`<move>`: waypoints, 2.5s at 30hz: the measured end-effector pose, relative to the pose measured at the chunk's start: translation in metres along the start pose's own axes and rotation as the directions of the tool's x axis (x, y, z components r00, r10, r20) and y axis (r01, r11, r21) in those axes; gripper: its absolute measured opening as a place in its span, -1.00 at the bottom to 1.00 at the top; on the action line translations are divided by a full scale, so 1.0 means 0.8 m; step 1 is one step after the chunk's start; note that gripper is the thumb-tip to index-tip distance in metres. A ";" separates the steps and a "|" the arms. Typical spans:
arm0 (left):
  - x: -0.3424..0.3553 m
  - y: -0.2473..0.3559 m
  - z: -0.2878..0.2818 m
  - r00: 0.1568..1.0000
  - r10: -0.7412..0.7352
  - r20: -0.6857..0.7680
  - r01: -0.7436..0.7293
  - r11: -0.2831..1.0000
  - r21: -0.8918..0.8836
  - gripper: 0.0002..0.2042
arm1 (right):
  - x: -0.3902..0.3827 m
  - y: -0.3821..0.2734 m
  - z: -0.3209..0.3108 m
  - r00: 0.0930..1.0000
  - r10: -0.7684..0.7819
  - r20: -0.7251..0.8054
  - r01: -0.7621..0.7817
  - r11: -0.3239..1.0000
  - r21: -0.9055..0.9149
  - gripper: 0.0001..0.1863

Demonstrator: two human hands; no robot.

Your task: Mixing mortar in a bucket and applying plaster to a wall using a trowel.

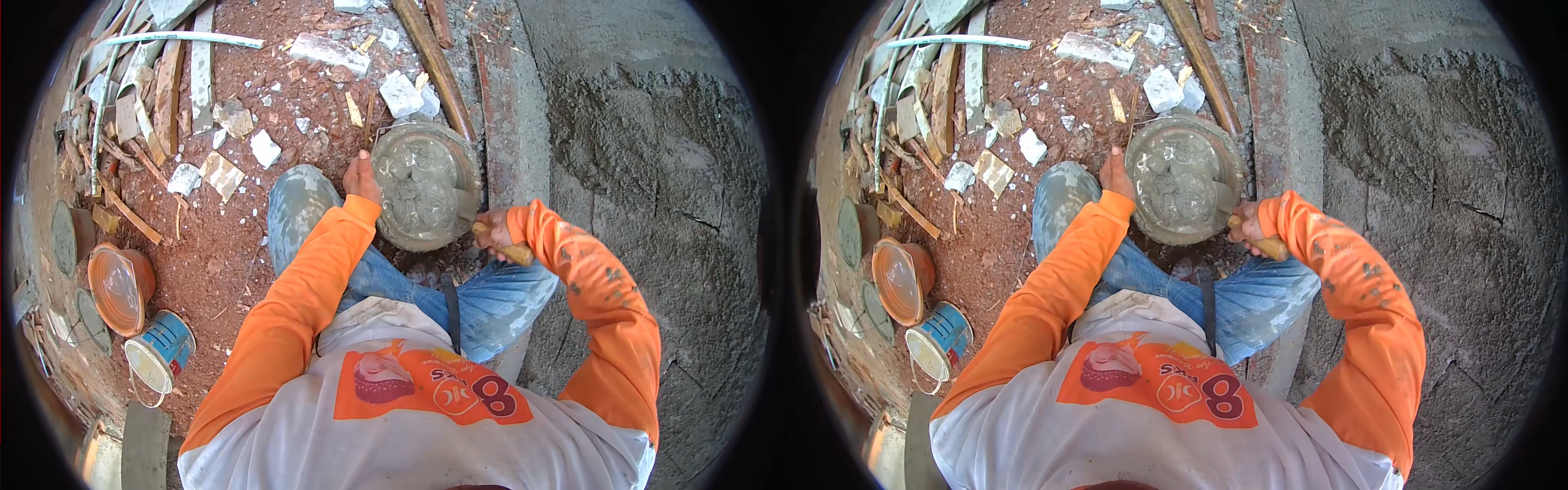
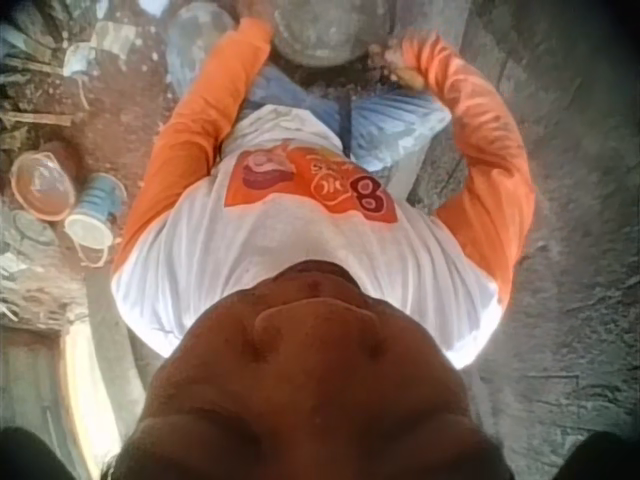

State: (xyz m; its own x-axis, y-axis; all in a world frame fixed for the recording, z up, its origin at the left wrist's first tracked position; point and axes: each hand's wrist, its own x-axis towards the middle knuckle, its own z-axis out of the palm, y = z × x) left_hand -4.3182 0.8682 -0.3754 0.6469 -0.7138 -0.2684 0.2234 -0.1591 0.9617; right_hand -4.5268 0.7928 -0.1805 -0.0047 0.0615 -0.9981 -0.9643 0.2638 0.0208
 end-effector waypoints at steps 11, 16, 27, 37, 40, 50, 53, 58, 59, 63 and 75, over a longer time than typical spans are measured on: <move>0.000 -0.002 -0.004 0.998 -0.042 0.056 0.049 0.991 -0.123 -0.53 | 0.041 0.007 0.066 0.912 -0.377 0.161 0.260 0.836 0.484 -0.79; -0.008 0.018 -0.005 0.990 -0.057 0.129 0.073 0.990 -0.124 -0.39 | 0.092 0.011 0.113 0.728 -0.676 0.112 0.223 0.389 0.894 -0.75; 0.005 -0.006 -0.019 0.979 -0.188 0.084 0.200 0.967 -0.161 -0.42 | 0.073 0.044 0.158 0.284 -0.914 -0.290 -0.275 -0.367 0.889 -0.56; 0.016 -0.025 -0.010 0.983 -0.184 0.000 0.183 0.979 -0.091 -0.40 | -0.047 0.078 0.117 0.777 -0.596 -0.203 0.561 0.508 0.654 -0.60; 0.014 -0.027 -0.008 0.987 -0.159 -0.003 0.157 0.979 -0.128 -0.40 | -0.034 0.066 0.086 0.652 -0.570 -0.500 0.579 0.800 -0.158 -0.61; -0.008 0.004 0.006 1.000 0.024 0.002 -0.024 0.998 0.055 -0.47 | 0.084 -0.006 0.009 0.621 -0.293 -0.727 -0.266 0.794 -0.547 -0.59; -0.011 0.018 -0.010 0.992 0.119 -0.027 -0.113 0.980 0.163 -0.48 | -0.018 -0.055 0.032 0.703 -0.335 -0.628 -0.182 0.769 -0.613 -0.59; -0.023 0.037 0.008 0.992 0.123 -0.009 -0.120 0.983 0.139 -0.50 | 0.096 0.006 0.042 0.615 -0.403 -0.678 -0.118 0.803 -0.584 -0.59; -0.025 0.029 0.010 0.992 0.127 0.008 -0.127 0.983 0.132 -0.49 | 0.112 0.017 0.037 0.628 -0.386 -0.676 -0.123 0.808 -0.576 -0.60; -0.012 0.015 -0.002 0.994 0.102 0.032 -0.106 0.983 0.151 -0.49 | 0.028 -0.015 0.026 0.694 -0.435 -0.574 -0.038 0.773 -0.633 -0.62; -0.023 0.037 0.007 0.994 0.081 0.070 -0.093 0.977 0.194 -0.47 | 0.084 0.009 0.080 0.594 -0.680 -0.431 0.218 0.651 -0.727 -0.67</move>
State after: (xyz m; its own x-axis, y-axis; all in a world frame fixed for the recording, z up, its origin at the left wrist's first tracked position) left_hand -4.3280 0.8728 -0.3415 0.6100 -0.7705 -0.1848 0.0166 -0.2208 0.9752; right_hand -4.5169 0.8604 -0.2435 0.5388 -0.5572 -0.6319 -0.8211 -0.5151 -0.2459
